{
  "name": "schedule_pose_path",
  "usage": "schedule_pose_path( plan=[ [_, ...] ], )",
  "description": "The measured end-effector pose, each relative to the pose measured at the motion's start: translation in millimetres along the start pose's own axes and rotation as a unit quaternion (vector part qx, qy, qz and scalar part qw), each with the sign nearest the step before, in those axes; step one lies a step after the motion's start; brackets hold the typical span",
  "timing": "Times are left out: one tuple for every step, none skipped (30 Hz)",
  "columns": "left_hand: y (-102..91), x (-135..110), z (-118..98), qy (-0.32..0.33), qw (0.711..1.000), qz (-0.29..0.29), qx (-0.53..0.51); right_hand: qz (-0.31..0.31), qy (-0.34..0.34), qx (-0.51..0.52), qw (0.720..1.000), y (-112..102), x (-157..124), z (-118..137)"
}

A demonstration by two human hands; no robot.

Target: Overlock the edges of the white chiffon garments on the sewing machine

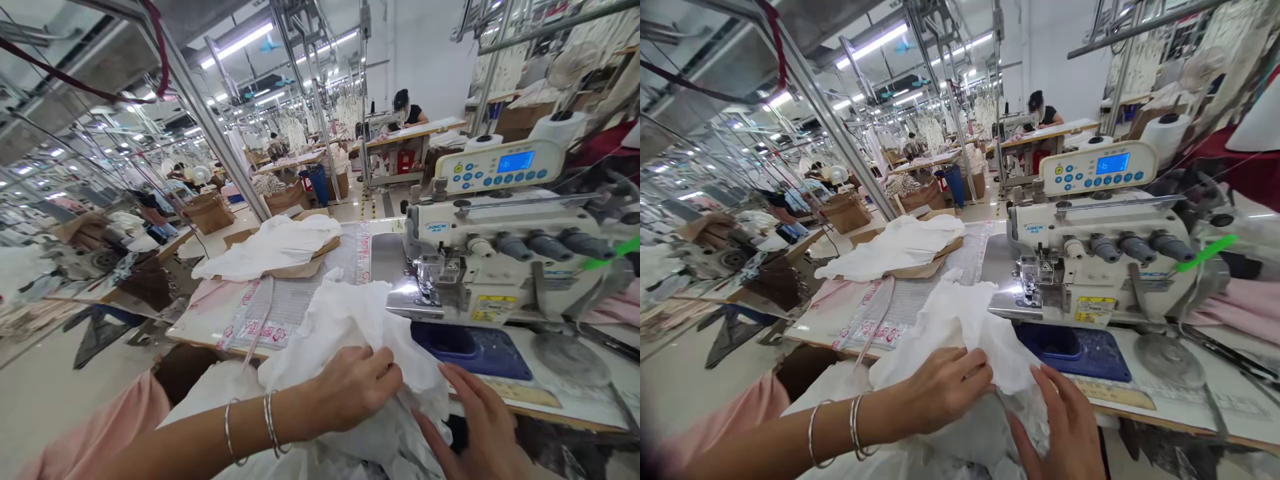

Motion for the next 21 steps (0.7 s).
schedule_pose_path(
  plan=[
    [0.6,-4,2,-0.016,1.0,0.007,-0.013,-0.038,-0.034,-0.032,0.998,-1,13,15],
    [0.8,-8,5,-0.03,0.999,0.015,-0.022,-0.061,-0.071,-0.052,0.994,-1,24,29],
    [1.0,-12,9,-0.041,0.998,0.026,-0.025,-0.08,-0.089,-0.057,0.991,-4,32,39],
    [1.1,-16,14,-0.053,0.998,0.041,-0.021,-0.084,-0.101,-0.052,0.99,-5,39,44],
    [1.2,-20,20,-0.066,0.996,0.058,-0.013,-0.084,-0.109,-0.041,0.99,-7,43,47],
    [1.2,-24,29,-0.08,0.994,0.077,-0.001,-0.08,-0.11,-0.03,0.99,-9,44,47],
    [1.2,-28,38,-0.095,0.991,0.097,0.009,-0.074,-0.112,-0.019,0.991,-11,43,45],
    [1.7,-32,49,-0.111,0.987,0.117,0.017,-0.07,-0.112,-0.012,0.991,-13,40,43],
    [2.9,-36,60,-0.127,0.982,0.14,0.022,-0.066,-0.109,-0.008,0.992,-15,37,41],
    [4.7,-40,71,-0.142,0.976,0.161,0.025,-0.062,-0.105,-0.006,0.993,-16,34,39],
    [6.4,-44,81,-0.154,0.972,0.178,0.024,-0.056,-0.097,-0.003,0.994,-18,31,37],
    [7.5,-47,90,-0.164,0.968,0.187,0.018,-0.051,-0.086,0.001,0.995,-19,29,36],
    [7.9,-50,98,-0.173,0.967,0.188,0.006,-0.048,-0.079,0.006,0.996,-20,28,36],
    [7.4,-52,103,-0.18,0.967,0.18,-0.014,-0.044,-0.072,0.011,0.996,-21,27,37],
    [6.2,-54,107,-0.184,0.968,0.166,-0.039,-0.044,-0.068,0.016,0.997,-22,27,39],
    [4.9,-56,108,-0.187,0.969,0.149,-0.069,-0.045,-0.065,0.02,0.997,-24,28,40],
    [3.9,-58,108,-0.19,0.967,0.133,-0.1,-0.046,-0.062,0.021,0.997,-25,28,41],
    [3.4,-61,108,-0.197,0.964,0.118,-0.131,-0.046,-0.058,0.022,0.997,-25,29,41],
    [3.1,-64,108,-0.207,0.96,0.102,-0.159,-0.047,-0.053,0.023,0.997,-26,29,40],
    [3.4,-68,108,-0.218,0.955,0.085,-0.183,-0.049,-0.048,0.026,0.997,-27,30,38],
    [4.1,-71,108,-0.228,0.95,0.069,-0.203,-0.051,-0.046,0.028,0.997,-27,30,37]
  ],
)
Point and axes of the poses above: each hand's wrist, its own x-axis towards the middle knuckle, its own y-axis out of the palm, z = x × y, the point moved 10 cm from there along x, towards the middle knuckle, and after that the axes turned 12 degrees about -x, right-handed, at the moved point
